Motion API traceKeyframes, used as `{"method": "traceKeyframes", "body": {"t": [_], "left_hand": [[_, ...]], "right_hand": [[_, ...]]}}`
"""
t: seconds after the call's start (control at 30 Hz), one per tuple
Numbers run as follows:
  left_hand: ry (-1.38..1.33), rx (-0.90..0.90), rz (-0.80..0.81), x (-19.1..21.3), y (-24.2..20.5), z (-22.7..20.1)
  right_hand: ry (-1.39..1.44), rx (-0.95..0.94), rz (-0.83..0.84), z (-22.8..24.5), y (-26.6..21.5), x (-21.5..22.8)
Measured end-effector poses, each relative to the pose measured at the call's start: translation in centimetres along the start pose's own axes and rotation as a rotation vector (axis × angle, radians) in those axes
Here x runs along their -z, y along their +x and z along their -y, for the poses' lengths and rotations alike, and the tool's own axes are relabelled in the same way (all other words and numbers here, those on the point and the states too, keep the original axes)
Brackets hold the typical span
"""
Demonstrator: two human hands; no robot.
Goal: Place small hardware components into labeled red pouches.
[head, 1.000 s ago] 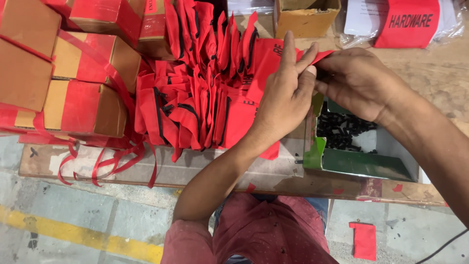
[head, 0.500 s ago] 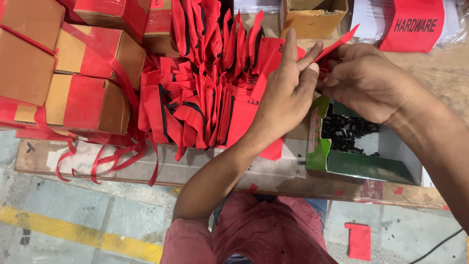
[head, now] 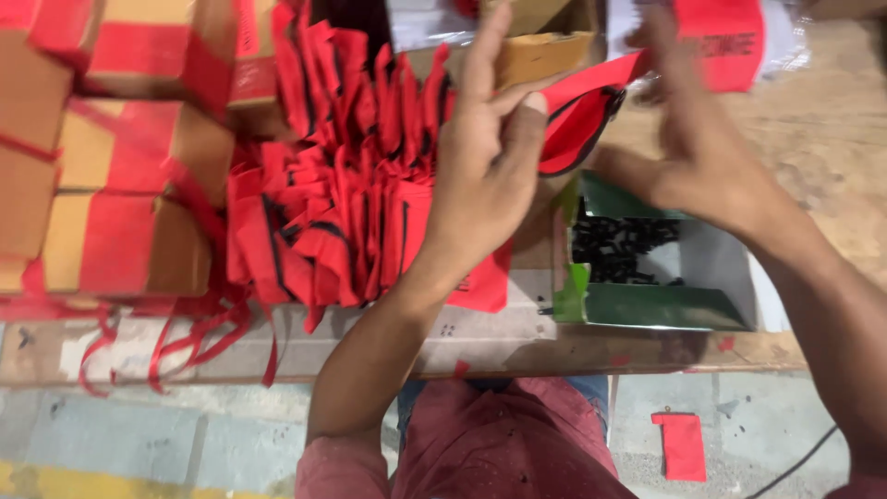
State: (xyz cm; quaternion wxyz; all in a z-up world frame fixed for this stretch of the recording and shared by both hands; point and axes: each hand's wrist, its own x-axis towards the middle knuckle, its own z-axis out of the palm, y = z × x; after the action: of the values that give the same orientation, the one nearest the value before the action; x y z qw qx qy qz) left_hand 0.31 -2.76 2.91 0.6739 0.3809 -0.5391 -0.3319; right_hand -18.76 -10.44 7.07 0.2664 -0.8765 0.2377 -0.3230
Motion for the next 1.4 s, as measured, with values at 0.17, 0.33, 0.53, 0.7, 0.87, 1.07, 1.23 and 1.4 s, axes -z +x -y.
{"method": "traceKeyframes", "body": {"t": [0.17, 0.33, 0.53, 0.7, 0.87, 1.07, 1.23, 1.4], "left_hand": [[0.101, -0.115, 0.07, -0.4, 0.4, -2.1], [0.346, -0.19, 0.074, -0.7, 0.3, -3.6], [-0.089, 0.039, 0.08, 0.6, -1.3, -0.5], [-0.01, 0.19, 0.071, 1.5, -3.0, 2.7], [0.106, 0.167, -0.001, 2.4, -3.7, 5.2], [0.124, 0.176, -0.108, 3.4, -4.7, 8.0], [0.18, 0.168, -0.144, 3.2, -4.6, 7.0], [0.373, -0.036, -0.152, 3.4, -4.9, 6.1]], "right_hand": [[0.391, -0.377, 0.186, -3.7, -1.7, -1.8], [0.763, -0.253, -0.135, -5.2, -2.7, -0.7], [0.518, -0.115, -0.449, -8.1, -2.5, 4.6], [0.589, -0.297, -0.459, -17.6, -5.6, 7.8], [0.518, -0.393, -0.445, -21.0, -5.3, 8.0], [0.355, -0.361, -0.511, -30.0, -6.8, 9.5], [0.176, -0.353, -0.565, -29.9, -5.9, 10.2], [0.152, -0.437, -0.273, -18.1, -6.8, 8.3]]}}
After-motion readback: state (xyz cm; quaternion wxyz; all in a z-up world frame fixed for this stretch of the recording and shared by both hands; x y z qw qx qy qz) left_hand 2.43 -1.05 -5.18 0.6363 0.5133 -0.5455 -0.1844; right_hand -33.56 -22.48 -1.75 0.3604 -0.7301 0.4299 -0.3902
